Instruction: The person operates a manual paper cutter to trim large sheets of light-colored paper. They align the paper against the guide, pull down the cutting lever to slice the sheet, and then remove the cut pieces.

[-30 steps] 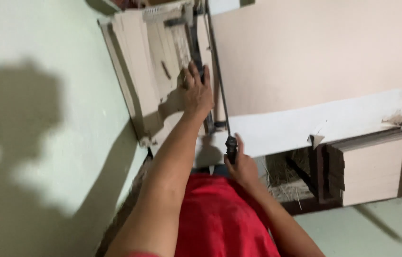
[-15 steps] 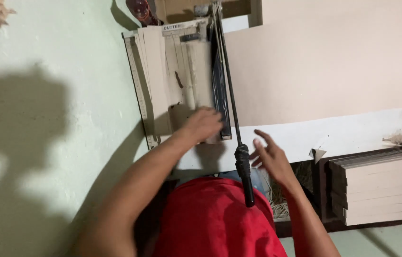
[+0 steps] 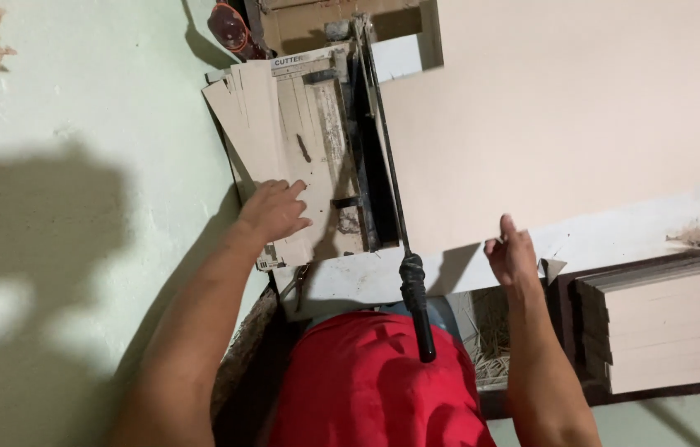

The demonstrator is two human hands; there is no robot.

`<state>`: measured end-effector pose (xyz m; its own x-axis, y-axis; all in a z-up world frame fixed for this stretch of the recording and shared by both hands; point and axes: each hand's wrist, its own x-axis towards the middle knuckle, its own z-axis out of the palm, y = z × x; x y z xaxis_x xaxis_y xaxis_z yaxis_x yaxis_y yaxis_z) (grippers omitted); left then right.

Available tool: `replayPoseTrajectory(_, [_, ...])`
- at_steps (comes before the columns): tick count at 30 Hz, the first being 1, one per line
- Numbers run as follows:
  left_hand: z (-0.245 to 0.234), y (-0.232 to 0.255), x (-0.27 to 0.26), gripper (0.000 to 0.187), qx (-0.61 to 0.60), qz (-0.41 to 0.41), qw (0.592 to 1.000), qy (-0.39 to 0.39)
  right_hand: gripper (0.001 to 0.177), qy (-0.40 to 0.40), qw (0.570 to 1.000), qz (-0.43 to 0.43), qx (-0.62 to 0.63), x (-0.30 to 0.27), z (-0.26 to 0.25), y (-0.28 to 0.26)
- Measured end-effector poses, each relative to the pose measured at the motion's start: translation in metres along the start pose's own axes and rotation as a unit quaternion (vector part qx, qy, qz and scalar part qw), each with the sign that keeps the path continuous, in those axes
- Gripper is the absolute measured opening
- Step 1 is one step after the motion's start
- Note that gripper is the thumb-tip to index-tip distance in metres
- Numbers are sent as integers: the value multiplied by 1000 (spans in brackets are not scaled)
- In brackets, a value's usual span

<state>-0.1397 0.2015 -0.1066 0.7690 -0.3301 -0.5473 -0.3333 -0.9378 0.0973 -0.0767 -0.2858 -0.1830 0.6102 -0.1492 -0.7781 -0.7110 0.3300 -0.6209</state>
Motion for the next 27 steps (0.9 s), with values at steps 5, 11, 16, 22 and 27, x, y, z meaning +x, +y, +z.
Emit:
replayPoseTrajectory(5, [21, 33, 52, 37, -62, -58, 993, 77, 38, -47, 996, 29, -75, -23, 41, 7])
replayPoseTrajectory(11, [-47, 97, 99, 102, -274, -178, 945, 21, 32, -53, 985, 32, -162, -6, 47, 8])
replayPoseTrajectory(16, [-59, 105, 118, 113, -191, -237, 949, -81, 49, -72, 925, 62, -368, -21, 72, -19])
replayPoseTrajectory(22, [-52, 108, 124, 112, -165, -287, 934, -133, 62, -199, 767, 1, -610, -192, 156, -84])
replayPoseTrajectory(27, [-55, 111, 121, 108, -191, -268, 938, -110, 94, -197, 643, -15, -740, -276, 192, -90])
